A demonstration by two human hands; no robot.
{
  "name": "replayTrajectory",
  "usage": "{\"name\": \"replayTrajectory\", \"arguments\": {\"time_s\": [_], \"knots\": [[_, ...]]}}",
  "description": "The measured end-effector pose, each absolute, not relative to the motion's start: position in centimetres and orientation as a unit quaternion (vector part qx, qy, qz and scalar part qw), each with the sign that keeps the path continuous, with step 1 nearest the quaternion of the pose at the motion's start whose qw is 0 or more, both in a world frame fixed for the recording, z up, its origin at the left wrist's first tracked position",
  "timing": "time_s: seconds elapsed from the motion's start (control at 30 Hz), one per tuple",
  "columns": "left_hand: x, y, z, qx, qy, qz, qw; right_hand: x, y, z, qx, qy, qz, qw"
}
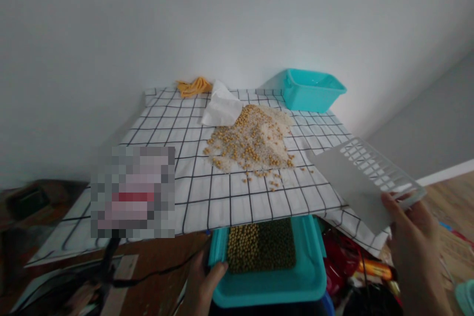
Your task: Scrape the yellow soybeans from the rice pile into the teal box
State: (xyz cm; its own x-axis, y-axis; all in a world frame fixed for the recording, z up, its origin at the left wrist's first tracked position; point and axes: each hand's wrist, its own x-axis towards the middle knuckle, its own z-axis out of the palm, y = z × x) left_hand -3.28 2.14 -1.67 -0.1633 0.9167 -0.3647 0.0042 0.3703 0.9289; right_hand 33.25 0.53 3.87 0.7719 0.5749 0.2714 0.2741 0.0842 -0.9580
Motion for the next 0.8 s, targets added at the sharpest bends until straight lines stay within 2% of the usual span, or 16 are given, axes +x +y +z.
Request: {"name": "replayTrajectory", "arguments": {"time_s": [0.27,0.5,0.8], "knots": [[-3.2,2.1,-1.4,0.373,0.633,0.437,0.519,33.9,1.0,4.1,-0.669,-0.288,0.162,0.665],[-3.1,2.0,-1.0,0.369,0.646,0.437,0.505,30.3,0.5,4.1,-0.673,-0.312,0.197,0.640],[-3.5,1.8,-2.2,0.346,0.641,0.435,0.529,25.3,0.9,5.8,-0.674,-0.385,0.181,0.604]]}}
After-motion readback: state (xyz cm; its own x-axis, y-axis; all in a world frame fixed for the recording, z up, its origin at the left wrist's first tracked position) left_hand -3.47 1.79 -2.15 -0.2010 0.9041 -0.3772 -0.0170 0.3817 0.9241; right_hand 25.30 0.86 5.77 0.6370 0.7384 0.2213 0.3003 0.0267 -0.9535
